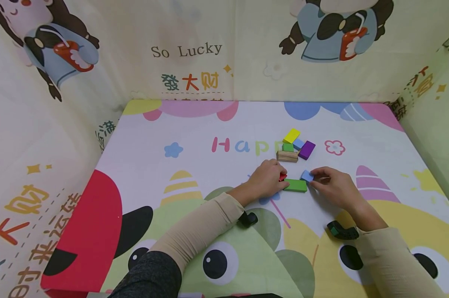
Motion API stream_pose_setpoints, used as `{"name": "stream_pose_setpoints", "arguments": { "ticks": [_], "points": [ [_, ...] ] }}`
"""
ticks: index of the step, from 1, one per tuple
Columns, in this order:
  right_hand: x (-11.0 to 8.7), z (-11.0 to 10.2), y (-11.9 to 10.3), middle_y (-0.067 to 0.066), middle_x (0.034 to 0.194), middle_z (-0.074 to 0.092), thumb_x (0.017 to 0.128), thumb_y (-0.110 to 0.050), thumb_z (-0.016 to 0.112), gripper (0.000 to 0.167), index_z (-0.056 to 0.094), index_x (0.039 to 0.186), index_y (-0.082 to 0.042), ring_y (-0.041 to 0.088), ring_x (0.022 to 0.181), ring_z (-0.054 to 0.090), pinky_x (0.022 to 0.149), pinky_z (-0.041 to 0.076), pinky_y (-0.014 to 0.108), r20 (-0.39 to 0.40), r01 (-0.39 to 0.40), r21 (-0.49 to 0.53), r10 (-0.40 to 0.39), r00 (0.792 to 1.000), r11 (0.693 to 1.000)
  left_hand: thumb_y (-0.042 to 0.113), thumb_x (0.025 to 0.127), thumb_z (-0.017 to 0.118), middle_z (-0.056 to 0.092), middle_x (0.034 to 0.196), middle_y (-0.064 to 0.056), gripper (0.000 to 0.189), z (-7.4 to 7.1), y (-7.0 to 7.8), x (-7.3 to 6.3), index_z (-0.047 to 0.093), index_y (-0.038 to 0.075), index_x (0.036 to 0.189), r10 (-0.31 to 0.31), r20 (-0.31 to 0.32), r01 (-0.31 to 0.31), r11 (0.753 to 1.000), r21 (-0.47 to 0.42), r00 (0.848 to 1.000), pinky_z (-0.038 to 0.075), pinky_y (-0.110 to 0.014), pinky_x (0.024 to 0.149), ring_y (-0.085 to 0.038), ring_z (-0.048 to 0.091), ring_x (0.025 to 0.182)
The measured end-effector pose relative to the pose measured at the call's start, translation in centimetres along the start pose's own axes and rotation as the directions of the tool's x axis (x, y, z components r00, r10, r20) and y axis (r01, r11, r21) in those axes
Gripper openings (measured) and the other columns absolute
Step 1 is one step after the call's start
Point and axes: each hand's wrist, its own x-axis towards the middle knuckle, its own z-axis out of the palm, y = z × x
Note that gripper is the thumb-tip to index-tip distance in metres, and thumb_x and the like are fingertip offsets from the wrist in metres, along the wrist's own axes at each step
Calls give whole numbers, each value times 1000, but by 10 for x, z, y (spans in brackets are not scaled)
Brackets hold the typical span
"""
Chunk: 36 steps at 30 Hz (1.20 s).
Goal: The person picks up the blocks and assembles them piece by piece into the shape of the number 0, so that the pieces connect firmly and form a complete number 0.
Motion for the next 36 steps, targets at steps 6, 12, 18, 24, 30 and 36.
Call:
{"name": "stream_pose_setpoints", "arguments": {
  "ticks": [6,12,18,24,30,36],
  "points": [
    [0,0,-1,21,108,69,92,-15,73,35,64,121,3,37,96,66,72,53,29,6,0,3,0,1000,1000,39,95,69,62,118,0,37,1,0,0,71,15,124,-1,-2,1,1000,4,1000,42,-21,83,-16,52,102],
    [0,0,-1,20,108,69,91,-14,74,35,64,121,3,36,95,65,71,52,27,8,5,3,-5,1000,1000,40,95,69,62,118,0,38,2,0,0,71,15,124,-5,-1,5,1000,3,1000,42,-21,85,-16,52,103],
    [0,1,-3,21,109,68,92,-14,73,36,64,122,3,36,96,64,77,54,39,12,-1,-7,1,1000,1000,39,95,69,62,117,0,35,1,-1,0,72,15,121,3,-11,-3,1000,4,1000,42,-22,83,-16,52,102],
    [0,2,-3,22,110,67,92,-13,71,36,63,123,3,38,98,63,83,53,52,8,-3,-20,3,1000,1000,40,95,69,62,117,-1,37,0,-1,-1,72,16,123,7,-17,-7,1000,-1,1000,43,-22,80,-16,53,101],
    [0,4,-2,21,110,66,92,-14,71,36,63,123,3,37,98,63,83,53,51,3,-8,-30,8,1000,1000,39,95,69,62,118,-1,37,1,-1,-1,72,16,123,1,-16,-2,1000,-10,1000,44,-21,80,-16,53,101],
    [0,4,-2,22,111,65,92,-13,71,36,62,123,3,38,98,62,85,52,53,2,-4,-29,4,1000,1000,39,95,69,62,117,-1,37,1,-1,-1,72,16,123,4,-18,-5,1000,-13,1000,43,-21,79,-16,53,100]
  ]
}}
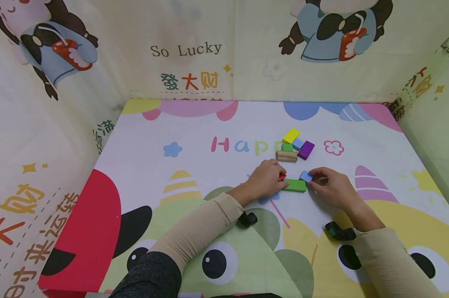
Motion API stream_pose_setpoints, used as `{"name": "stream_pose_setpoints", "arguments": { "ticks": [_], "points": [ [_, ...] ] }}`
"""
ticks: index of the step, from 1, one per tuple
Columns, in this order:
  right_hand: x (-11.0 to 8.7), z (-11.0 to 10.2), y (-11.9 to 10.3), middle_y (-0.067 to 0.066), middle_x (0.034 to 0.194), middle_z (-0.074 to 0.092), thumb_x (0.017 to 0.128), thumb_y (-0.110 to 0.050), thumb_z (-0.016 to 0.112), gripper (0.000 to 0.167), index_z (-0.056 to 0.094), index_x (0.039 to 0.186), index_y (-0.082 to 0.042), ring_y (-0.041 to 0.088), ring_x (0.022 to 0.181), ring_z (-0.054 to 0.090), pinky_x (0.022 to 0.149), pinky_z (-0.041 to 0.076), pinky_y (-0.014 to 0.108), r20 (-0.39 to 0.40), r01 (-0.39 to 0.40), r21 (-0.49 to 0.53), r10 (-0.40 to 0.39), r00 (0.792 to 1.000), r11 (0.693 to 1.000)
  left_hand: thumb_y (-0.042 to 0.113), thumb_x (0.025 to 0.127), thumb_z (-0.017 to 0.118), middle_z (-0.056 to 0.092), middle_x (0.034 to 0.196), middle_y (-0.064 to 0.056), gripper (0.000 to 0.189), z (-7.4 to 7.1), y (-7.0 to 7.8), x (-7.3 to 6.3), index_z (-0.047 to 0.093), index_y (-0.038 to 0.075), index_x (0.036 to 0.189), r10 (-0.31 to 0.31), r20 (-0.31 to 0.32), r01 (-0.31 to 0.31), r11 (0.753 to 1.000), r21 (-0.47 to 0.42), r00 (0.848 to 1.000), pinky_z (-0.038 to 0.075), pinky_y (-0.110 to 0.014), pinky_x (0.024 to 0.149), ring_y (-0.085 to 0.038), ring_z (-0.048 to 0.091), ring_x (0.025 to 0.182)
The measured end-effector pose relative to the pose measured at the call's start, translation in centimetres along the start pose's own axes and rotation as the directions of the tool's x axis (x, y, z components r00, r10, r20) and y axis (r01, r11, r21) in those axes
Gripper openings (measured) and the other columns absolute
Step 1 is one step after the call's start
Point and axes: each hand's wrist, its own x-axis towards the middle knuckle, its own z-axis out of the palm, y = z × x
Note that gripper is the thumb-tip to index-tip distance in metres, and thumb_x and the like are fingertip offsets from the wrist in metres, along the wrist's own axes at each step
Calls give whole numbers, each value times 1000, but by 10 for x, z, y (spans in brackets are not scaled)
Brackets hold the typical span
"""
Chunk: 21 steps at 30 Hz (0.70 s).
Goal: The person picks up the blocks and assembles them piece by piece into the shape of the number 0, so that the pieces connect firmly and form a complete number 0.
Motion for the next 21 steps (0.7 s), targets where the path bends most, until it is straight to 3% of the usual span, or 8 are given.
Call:
{"name": "stream_pose_setpoints", "arguments": {
  "ticks": [21],
  "points": [
    [1,-3,0,24,119,62,93,-15,68,43,59,130,4,40,104,60,88,50,55,54,-4,-9,5,999,1000,41,96,67,61,119,-1,38,-2,2,0,71,17,125,-17,24,16,1000,24,1000,43,-22,80,-15,52,101]
  ]
}}
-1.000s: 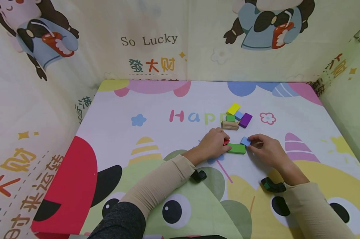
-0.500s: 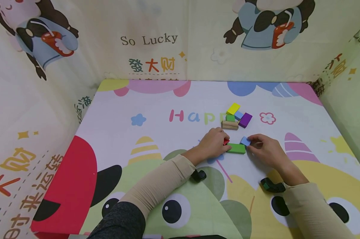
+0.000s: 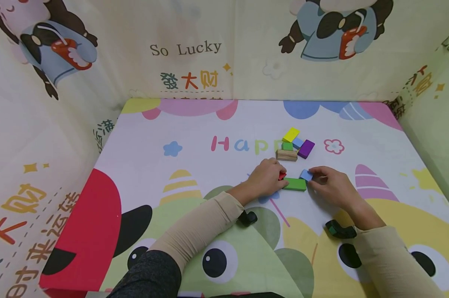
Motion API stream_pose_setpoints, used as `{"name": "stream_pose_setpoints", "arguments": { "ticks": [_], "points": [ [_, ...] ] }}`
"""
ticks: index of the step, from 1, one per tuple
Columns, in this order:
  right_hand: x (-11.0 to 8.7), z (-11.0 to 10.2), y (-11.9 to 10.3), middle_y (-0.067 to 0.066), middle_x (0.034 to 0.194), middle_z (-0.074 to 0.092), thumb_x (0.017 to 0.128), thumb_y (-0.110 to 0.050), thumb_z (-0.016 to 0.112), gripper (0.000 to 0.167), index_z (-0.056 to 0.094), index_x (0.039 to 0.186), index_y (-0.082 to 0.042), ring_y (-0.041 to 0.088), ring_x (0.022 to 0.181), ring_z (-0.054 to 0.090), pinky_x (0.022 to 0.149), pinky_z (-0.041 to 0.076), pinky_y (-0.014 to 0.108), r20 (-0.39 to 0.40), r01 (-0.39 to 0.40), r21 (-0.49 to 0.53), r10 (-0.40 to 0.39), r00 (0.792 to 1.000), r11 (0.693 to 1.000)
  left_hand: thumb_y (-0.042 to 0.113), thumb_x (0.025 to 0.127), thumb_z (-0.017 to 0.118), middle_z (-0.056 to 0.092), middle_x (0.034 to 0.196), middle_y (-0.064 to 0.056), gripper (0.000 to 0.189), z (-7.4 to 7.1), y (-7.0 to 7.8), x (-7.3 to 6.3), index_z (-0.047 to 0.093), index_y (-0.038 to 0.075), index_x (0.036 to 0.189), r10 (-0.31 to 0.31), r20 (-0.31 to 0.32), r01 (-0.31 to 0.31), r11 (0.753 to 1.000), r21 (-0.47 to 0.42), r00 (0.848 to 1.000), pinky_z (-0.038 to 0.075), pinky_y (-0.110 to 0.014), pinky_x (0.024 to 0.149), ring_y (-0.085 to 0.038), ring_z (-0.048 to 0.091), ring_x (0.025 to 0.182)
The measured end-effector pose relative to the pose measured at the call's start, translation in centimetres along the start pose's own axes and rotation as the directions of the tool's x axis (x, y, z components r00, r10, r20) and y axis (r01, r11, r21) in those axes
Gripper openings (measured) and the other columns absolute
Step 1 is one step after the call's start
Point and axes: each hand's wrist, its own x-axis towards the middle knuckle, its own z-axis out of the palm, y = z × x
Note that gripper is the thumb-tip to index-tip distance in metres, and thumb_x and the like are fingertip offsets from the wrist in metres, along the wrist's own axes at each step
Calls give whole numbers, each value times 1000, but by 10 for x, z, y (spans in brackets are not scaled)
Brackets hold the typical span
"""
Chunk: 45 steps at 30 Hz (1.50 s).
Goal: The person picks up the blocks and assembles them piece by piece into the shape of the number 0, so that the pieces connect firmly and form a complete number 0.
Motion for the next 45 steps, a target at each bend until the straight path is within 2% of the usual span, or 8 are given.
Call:
{"name": "stream_pose_setpoints", "arguments": {
  "ticks": [12,17,23,26,37,45],
  "points": [
    [-1,-6,-3,24,118,64,94,-22,70,47,58,133,1,43,103,63,87,50,57,6,14,0,-14,1000,1000,40,96,67,61,116,1,35,0,-1,3,72,16,121,9,2,-9,1000,-4,1000,42,-22,84,-15,51,103],
    [-1,-10,-3,25,118,64,94,-24,70,47,59,133,0,46,103,62,87,49,59,-32,36,12,-36,999,999,39,96,67,62,115,1,34,0,-2,2,73,16,120,18,1,-18,1000,-4,1000,42,-23,85,-15,51,104],
    [2,-17,-3,26,117,65,95,-20,68,43,59,131,2,46,101,61,87,48,60,-93,115,31,-111,989,993,39,96,67,62,116,0,34,0,-2,2,73,16,120,24,-3,-24,1000,-4,1000,42,-22,85,-15,52,103],
    [4,-20,-4,26,117,65,95,-18,68,42,59,131,2,46,100,62,86,48,60,-109,130,37,-125,986,991,39,96,67,62,116,0,33,0,-3,2,73,16,120,26,-1,-26,1000,-1,1000,42,-22,85,-16,52,103],
    [20,-30,-8,28,117,64,95,-22,71,45,59,129,4,44,103,61,86,49,59,-131,116,26,-111,985,993,39,96,67,61,116,0,35,-1,-2,2,72,15,121,14,9,-14,1000,-20,1000,42,-22,85,-15,52,104],
    [34,-36,-8,28,124,60,95,-26,71,50,56,132,5,45,108,59,90,47,59,-92,53,24,-51,994,998,40,96,68,62,118,1,35,0,-1,2,72,17,122,11,12,-10,1000,-12,1000,43,-22,82,-15,52,103]
  ]
}}
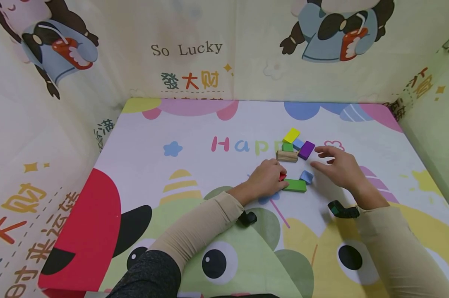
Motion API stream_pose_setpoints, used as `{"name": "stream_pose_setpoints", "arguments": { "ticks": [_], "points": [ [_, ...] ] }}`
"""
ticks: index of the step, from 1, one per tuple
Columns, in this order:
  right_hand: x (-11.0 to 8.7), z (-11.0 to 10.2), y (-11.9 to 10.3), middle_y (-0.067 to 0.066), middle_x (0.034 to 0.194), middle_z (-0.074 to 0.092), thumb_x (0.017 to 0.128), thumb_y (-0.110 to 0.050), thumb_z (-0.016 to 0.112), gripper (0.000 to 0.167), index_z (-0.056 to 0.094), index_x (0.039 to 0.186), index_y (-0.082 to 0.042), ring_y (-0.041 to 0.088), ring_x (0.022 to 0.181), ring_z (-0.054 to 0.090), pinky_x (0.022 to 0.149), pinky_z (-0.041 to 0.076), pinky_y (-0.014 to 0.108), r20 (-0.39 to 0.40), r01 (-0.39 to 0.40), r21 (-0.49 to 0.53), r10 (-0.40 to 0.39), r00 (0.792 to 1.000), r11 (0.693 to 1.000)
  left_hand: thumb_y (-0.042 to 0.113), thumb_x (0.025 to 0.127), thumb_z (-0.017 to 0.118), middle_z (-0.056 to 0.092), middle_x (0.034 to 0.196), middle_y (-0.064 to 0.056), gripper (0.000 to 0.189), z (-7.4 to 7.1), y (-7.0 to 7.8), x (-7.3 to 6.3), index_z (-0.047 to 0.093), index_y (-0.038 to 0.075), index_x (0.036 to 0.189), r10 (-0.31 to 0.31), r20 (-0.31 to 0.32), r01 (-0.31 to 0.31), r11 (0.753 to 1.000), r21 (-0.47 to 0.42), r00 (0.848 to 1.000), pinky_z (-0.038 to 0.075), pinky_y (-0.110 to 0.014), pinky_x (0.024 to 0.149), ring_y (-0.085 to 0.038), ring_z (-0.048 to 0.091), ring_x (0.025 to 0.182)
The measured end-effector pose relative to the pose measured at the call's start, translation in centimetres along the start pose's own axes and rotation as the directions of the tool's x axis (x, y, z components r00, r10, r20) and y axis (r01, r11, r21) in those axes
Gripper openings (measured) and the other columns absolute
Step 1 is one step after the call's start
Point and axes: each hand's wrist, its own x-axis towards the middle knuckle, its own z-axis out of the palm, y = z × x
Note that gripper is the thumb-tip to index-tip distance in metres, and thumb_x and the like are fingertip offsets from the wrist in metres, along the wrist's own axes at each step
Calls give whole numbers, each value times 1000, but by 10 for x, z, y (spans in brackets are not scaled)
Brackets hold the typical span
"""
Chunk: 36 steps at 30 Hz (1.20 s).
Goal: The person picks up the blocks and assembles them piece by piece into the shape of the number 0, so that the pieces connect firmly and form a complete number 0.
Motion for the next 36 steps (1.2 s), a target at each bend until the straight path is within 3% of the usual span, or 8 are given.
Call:
{"name": "stream_pose_setpoints", "arguments": {
  "ticks": [15,26,36],
  "points": [
    [17,-2,9,31,126,58,95,-33,69,59,52,137,4,51,107,58,85,49,59,27,-17,-38,18,999,999,40,96,68,62,117,1,36,-1,0,-1,72,17,123,-5,-3,5,1000,-1,1000,42,-21,79,-15,52,101],
    [28,-1,11,32,133,53,96,-37,67,65,47,143,2,50,123,46,92,45,62,81,-107,-36,110,991,994,39,96,68,63,116,1,36,-2,0,-2,72,17,124,4,0,-4,1000,-8,1000,42,-21,77,-15,51,99],
    [37,3,15,32,136,48,95,-43,67,73,41,147,1,50,125,41,92,45,61,122,-163,-36,166,978,986,39,95,68,62,116,0,35,-2,1,-2,73,16,122,1,-2,-1,1000,-16,1000,42,-21,78,-15,51,101]
  ]
}}
